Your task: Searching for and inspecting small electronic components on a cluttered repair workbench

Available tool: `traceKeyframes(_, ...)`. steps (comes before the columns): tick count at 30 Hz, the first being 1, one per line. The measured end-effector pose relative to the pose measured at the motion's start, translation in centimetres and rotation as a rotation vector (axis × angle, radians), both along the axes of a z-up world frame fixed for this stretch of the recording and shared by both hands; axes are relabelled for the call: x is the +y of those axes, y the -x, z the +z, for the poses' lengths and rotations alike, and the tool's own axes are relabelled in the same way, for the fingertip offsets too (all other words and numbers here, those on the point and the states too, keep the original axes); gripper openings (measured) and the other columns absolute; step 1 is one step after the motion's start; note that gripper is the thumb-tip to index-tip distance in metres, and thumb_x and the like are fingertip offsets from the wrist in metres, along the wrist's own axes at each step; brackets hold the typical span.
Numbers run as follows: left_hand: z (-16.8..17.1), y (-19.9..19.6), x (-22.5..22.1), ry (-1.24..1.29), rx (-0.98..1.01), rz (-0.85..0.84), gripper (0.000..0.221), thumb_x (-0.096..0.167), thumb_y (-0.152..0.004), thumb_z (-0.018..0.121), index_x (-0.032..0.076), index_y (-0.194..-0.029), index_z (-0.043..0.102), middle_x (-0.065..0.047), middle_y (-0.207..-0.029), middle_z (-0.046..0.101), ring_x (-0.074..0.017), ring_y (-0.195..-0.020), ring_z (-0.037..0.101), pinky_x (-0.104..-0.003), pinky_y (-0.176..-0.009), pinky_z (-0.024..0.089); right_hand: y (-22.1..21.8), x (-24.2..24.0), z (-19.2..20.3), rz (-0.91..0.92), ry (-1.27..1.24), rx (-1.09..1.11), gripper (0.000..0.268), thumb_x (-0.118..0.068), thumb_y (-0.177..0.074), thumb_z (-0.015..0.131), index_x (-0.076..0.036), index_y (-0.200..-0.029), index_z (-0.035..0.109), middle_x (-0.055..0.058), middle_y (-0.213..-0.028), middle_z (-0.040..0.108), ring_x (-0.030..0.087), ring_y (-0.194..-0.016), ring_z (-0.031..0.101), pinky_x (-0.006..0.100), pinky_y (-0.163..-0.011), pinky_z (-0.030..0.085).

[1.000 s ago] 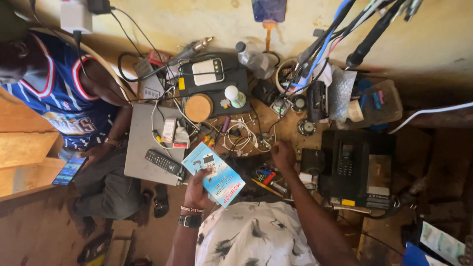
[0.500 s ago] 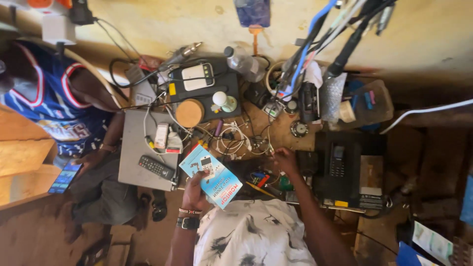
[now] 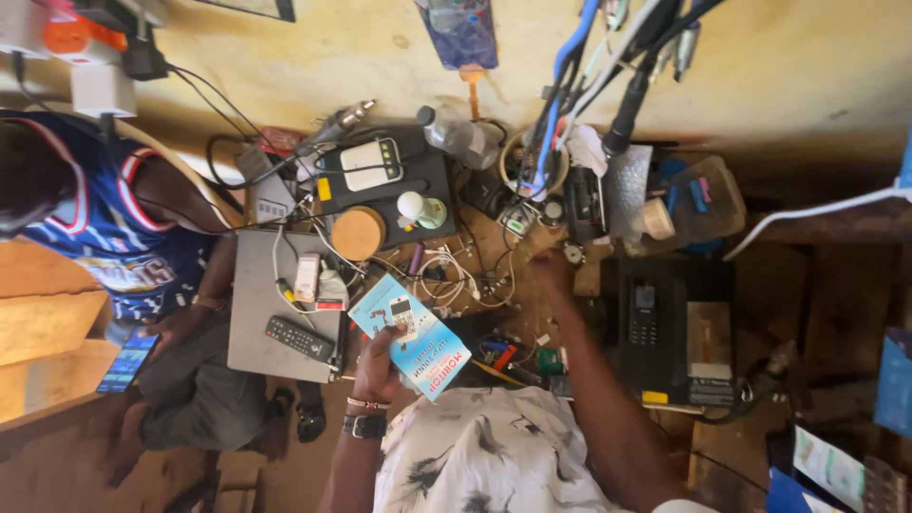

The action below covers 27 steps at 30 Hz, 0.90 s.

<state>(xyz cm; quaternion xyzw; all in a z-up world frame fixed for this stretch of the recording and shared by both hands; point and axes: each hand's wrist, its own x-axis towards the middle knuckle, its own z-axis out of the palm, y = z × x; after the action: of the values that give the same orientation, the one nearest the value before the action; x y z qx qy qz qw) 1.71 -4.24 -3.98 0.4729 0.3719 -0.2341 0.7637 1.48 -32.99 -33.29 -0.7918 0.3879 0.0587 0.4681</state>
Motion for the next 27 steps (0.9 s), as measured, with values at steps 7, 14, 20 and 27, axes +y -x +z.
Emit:
traceKeyframes(7, 1.1, -0.4, 0.9, -0.115, 0.0, -0.035, 0.021, 0.009, -0.065, 0.068, -0.007, -0.073, 0.057, -0.012, -0.056, 0.052, -0.0168, -0.049, 0.049, -0.031, -0.051, 0.046, -3.3, -2.4, -6.0, -0.351, -0.468, -0.29, 0.01, -0.017, -0.076, 0.061, -0.014, -0.084, 0.056, 0.007, -0.064, 0.059, 0.017, -0.047, 0.056, 0.027, -0.04, 0.047)
traceKeyframes(14, 0.3, -0.6, 0.5, -0.097, 0.047, -0.016, 0.021, 0.008, -0.065, 0.068, -0.007, -0.074, 0.056, -0.011, -0.056, 0.052, -0.0159, -0.047, 0.049, -0.03, -0.05, 0.046, 1.0, 0.1, 5.0, -0.408, -1.377, -0.353, 0.04, -0.048, -0.087, 0.042, -0.015, -0.098, 0.06, 0.018, -0.1, 0.062, 0.034, -0.089, 0.061, 0.05, -0.068, 0.051)
traceKeyframes(20, -3.3, -0.7, 0.6, -0.059, 0.071, 0.001, 0.018, 0.005, -0.065, 0.066, -0.005, -0.074, 0.055, -0.009, -0.054, 0.051, -0.0143, -0.044, 0.052, -0.028, -0.049, 0.048, 2.8, 1.4, 7.5, -0.368, -1.398, -0.388, 0.03, -0.031, -0.085, 0.05, -0.013, -0.107, 0.058, 0.015, -0.107, 0.06, 0.031, -0.096, 0.06, 0.049, -0.076, 0.05)
traceKeyframes(27, -4.2, -0.8, 0.8, -0.05, 0.042, -0.042, 0.027, 0.007, -0.066, 0.066, -0.007, -0.086, 0.055, -0.011, -0.059, 0.055, -0.0174, -0.047, 0.055, -0.033, -0.053, 0.051, 4.2, 0.4, 3.4, -0.472, -1.328, -0.233, 0.025, -0.04, -0.081, 0.058, -0.018, -0.093, 0.06, 0.002, -0.07, 0.061, 0.017, -0.054, 0.059, 0.026, -0.043, 0.048)
